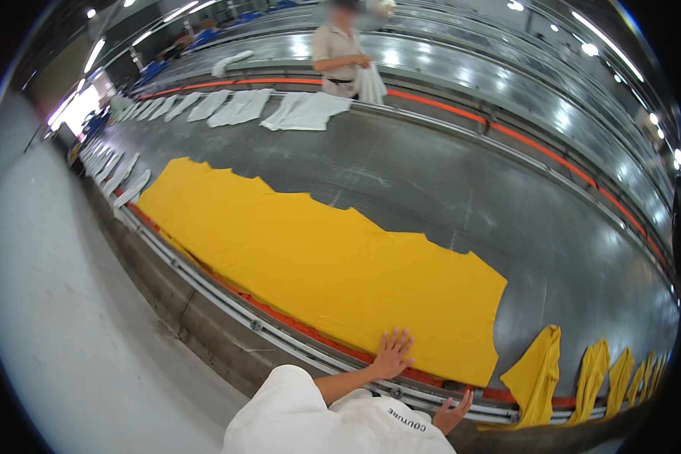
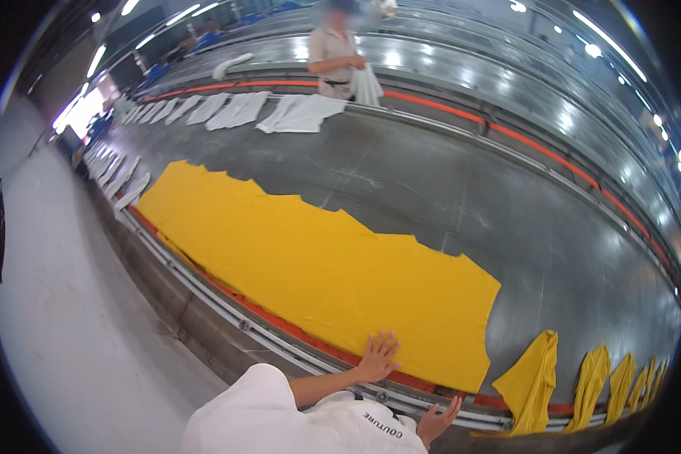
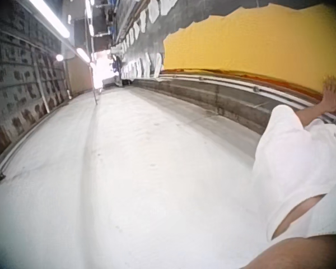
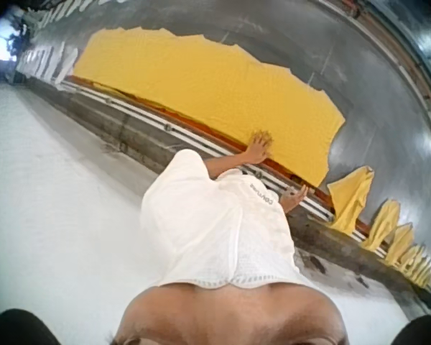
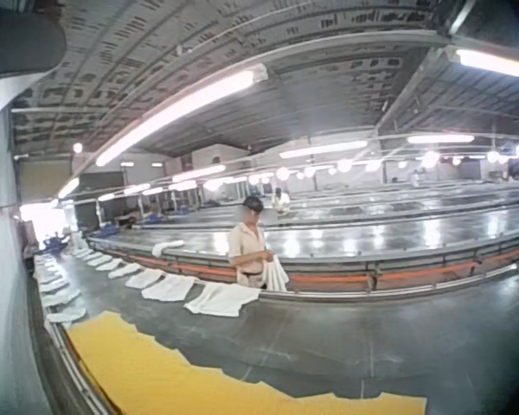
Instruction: The person repeatedly picks up yellow garments from a conveyor belt, unfolds them, and smooths them flat with both hands. The person then folds each garment and places it back on the belt. The process is repeated for multiple garments throughout the clip.
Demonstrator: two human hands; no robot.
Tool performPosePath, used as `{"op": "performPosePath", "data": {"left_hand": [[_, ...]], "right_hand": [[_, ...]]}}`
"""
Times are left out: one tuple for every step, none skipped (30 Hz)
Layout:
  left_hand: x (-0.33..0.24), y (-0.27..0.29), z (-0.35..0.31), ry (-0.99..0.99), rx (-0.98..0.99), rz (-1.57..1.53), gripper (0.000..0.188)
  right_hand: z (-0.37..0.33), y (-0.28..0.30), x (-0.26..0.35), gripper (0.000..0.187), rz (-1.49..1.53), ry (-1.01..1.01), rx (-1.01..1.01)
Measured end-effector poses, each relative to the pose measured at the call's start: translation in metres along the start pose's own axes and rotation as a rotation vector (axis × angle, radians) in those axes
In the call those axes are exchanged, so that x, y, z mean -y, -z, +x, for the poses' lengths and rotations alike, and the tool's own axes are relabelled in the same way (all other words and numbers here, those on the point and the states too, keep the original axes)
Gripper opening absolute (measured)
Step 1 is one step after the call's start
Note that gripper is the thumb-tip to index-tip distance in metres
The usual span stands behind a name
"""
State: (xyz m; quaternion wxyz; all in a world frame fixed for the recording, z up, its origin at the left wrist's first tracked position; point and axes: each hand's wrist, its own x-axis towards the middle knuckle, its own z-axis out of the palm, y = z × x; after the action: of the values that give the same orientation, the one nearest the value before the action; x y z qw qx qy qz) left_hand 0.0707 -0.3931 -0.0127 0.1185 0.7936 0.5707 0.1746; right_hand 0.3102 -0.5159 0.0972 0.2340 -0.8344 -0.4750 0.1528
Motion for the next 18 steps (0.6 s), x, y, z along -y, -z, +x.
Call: {"op": "performPosePath", "data": {"left_hand": [[-0.006,0.001,0.001,0.011,0.047,0.019,0.075],[-0.009,0.002,0.002,0.022,0.096,0.036,0.074],[-0.01,0.006,0.001,0.033,0.133,0.044,0.073],[-0.011,0.006,0.003,0.027,0.136,0.031,0.072],[-0.013,0.007,0.006,0.019,0.141,0.017,0.072],[-0.009,0.005,0.006,0.011,0.148,0.01,0.072],[-0.005,0.003,0.003,0.023,0.137,-0.006,0.072],[0.0,0.001,-0.003,0.034,0.127,-0.022,0.071],[0.0,0.0,-0.005,0.034,0.117,-0.044,0.071],[-0.008,0.002,0.002,0.053,0.139,-0.042,0.071],[-0.014,0.005,0.01,0.07,0.164,-0.04,0.071],[-0.014,0.008,0.011,0.102,0.197,-0.028,0.071],[-0.018,0.01,0.015,0.128,0.228,-0.002,0.073],[-0.023,0.011,0.019,0.152,0.261,0.026,0.075],[-0.028,0.013,0.025,0.18,0.292,0.06,0.077],[-0.035,0.012,0.034,0.247,0.298,0.075,0.078],[-0.041,0.011,0.043,0.31,0.305,0.093,0.078],[-0.051,0.007,0.053,0.367,0.317,0.114,0.079]], "right_hand": [[-0.001,0.006,0.003,0.063,0.021,-0.029,0.028],[-0.002,0.001,-0.006,0.059,0.024,0.056,-0.061],[-0.003,0.001,-0.011,0.058,0.021,0.087,-0.055],[-0.005,0.006,-0.018,0.058,0.017,0.111,-0.056],[-0.005,0.01,-0.025,0.056,0.101,0.08,-0.038],[-0.007,0.012,-0.029,0.056,0.081,0.056,-0.033],[-0.01,0.014,-0.033,0.055,0.06,0.03,-0.027],[-0.014,0.016,-0.038,0.054,0.039,0.001,-0.022],[-0.02,0.013,-0.041,0.056,0.049,0.18,-0.267],[-0.019,0.018,-0.054,0.055,0.048,0.194,-0.335],[-0.017,0.025,-0.068,0.053,0.053,0.157,-0.35],[-0.019,0.027,-0.08,0.052,0.062,0.101,-0.326],[-0.018,0.032,-0.096,0.052,0.065,0.058,-0.317],[-0.018,0.036,-0.113,0.051,0.067,0.017,-0.316],[-0.018,0.039,-0.129,0.05,0.072,-0.017,-0.318],[-0.016,0.043,-0.151,0.05,0.074,-0.047,-0.326],[-0.014,0.046,-0.172,0.05,0.093,-0.074,-0.328],[-0.011,0.051,-0.195,0.05,0.12,-0.103,-0.321]]}}
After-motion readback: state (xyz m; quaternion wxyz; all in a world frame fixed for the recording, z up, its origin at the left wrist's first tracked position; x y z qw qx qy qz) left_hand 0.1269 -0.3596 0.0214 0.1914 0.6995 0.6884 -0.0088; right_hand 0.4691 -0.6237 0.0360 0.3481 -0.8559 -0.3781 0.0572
